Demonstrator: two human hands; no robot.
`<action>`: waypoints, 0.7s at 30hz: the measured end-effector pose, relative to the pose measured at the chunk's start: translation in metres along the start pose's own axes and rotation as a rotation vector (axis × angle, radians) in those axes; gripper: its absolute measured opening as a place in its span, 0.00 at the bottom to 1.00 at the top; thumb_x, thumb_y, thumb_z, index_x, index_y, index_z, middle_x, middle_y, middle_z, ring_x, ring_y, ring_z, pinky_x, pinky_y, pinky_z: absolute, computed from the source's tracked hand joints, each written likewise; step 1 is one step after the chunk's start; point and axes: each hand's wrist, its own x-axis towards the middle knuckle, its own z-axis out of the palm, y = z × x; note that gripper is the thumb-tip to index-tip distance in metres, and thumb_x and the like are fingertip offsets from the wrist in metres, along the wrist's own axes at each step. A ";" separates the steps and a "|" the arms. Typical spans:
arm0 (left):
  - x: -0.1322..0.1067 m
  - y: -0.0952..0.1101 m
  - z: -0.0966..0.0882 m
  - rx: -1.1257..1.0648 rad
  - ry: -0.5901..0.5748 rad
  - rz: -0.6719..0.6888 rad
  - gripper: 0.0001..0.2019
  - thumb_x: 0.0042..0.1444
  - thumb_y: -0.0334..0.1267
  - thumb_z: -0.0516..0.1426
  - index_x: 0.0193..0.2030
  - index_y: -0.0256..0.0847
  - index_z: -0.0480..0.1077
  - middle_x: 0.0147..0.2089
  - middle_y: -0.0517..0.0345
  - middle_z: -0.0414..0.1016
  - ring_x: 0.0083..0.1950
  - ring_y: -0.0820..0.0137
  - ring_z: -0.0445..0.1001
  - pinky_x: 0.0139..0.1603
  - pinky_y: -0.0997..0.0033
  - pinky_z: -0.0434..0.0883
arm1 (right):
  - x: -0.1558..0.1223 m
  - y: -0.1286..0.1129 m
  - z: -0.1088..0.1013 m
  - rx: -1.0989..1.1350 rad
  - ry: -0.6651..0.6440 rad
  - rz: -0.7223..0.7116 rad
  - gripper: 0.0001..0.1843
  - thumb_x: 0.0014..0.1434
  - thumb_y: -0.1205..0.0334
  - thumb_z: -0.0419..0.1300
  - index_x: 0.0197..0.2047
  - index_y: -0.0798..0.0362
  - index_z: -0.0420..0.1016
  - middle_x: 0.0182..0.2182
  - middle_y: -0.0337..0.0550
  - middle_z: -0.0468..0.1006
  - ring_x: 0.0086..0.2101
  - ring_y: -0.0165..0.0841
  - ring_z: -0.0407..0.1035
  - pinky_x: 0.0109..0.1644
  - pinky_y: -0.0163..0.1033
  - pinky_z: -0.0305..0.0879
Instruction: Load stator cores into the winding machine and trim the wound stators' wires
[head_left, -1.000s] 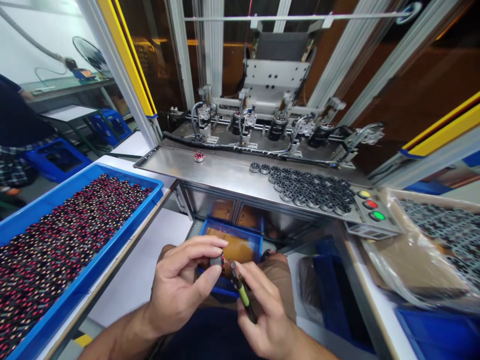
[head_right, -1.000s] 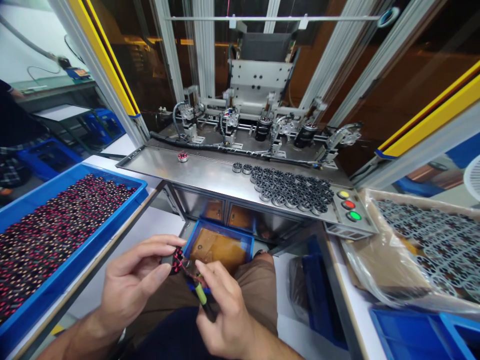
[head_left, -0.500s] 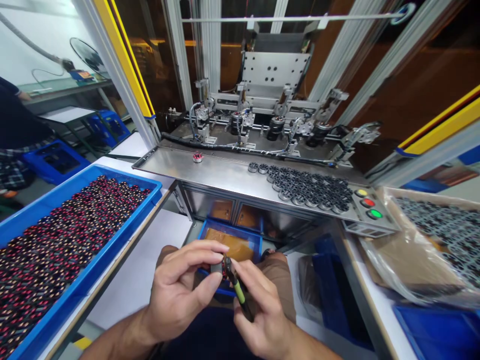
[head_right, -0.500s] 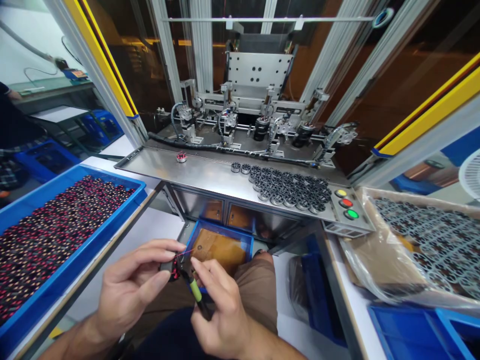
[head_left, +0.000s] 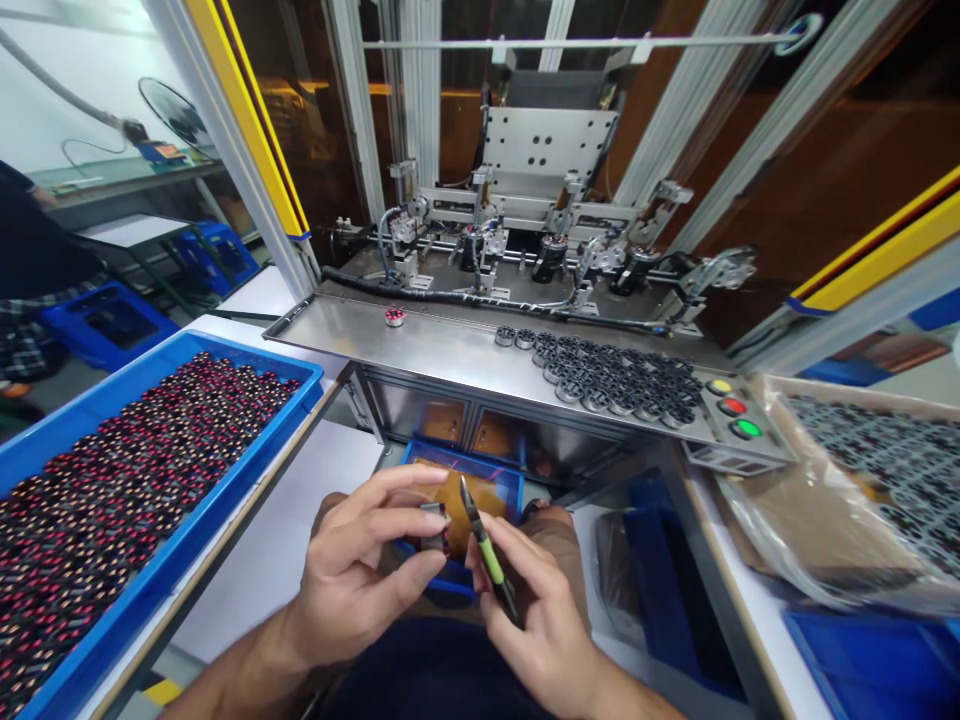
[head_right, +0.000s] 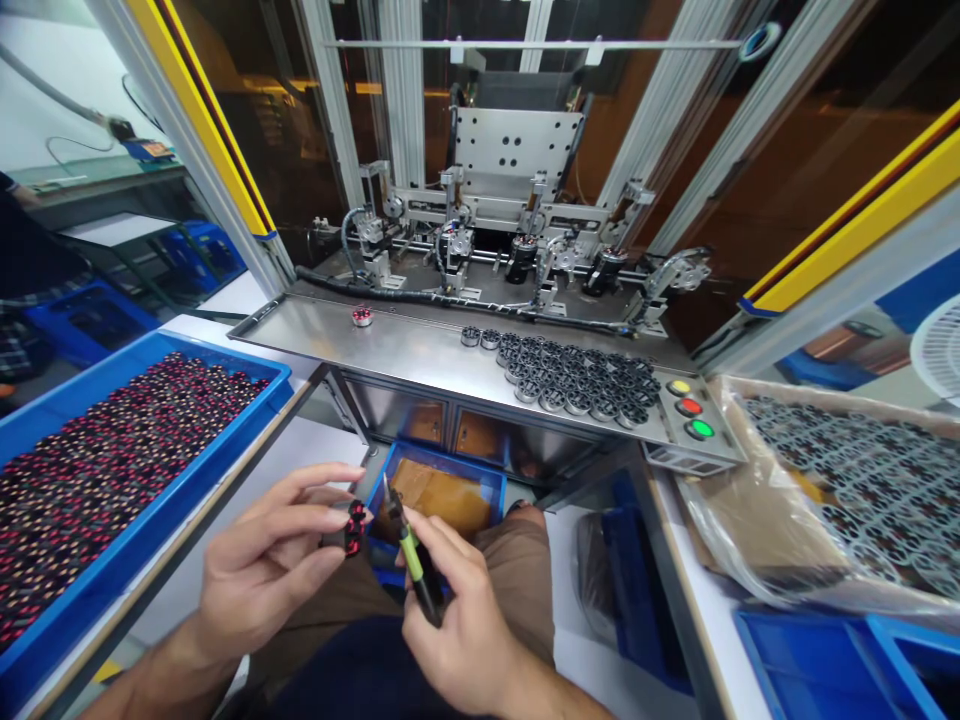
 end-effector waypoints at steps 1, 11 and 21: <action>-0.001 -0.002 -0.001 0.034 -0.001 0.049 0.22 0.51 0.23 0.63 0.53 0.44 0.72 0.59 0.44 0.72 0.52 0.59 0.77 0.51 0.58 0.78 | 0.000 0.001 -0.002 0.018 -0.009 0.035 0.37 0.50 0.77 0.55 0.64 0.51 0.62 0.37 0.45 0.76 0.35 0.33 0.72 0.45 0.40 0.73; 0.002 -0.002 -0.008 0.501 0.009 0.281 0.25 0.49 0.26 0.66 0.54 0.42 0.70 0.53 0.49 0.76 0.50 0.64 0.79 0.52 0.66 0.79 | -0.012 -0.017 -0.024 0.128 -0.030 0.108 0.36 0.52 0.78 0.54 0.63 0.46 0.64 0.37 0.44 0.77 0.34 0.31 0.73 0.42 0.38 0.73; 0.004 -0.002 -0.011 0.440 -0.039 0.299 0.25 0.53 0.21 0.60 0.57 0.43 0.70 0.54 0.48 0.76 0.53 0.63 0.78 0.53 0.66 0.78 | -0.016 -0.043 -0.030 0.396 -0.226 0.146 0.31 0.59 0.63 0.59 0.66 0.44 0.61 0.42 0.51 0.77 0.40 0.38 0.77 0.45 0.45 0.75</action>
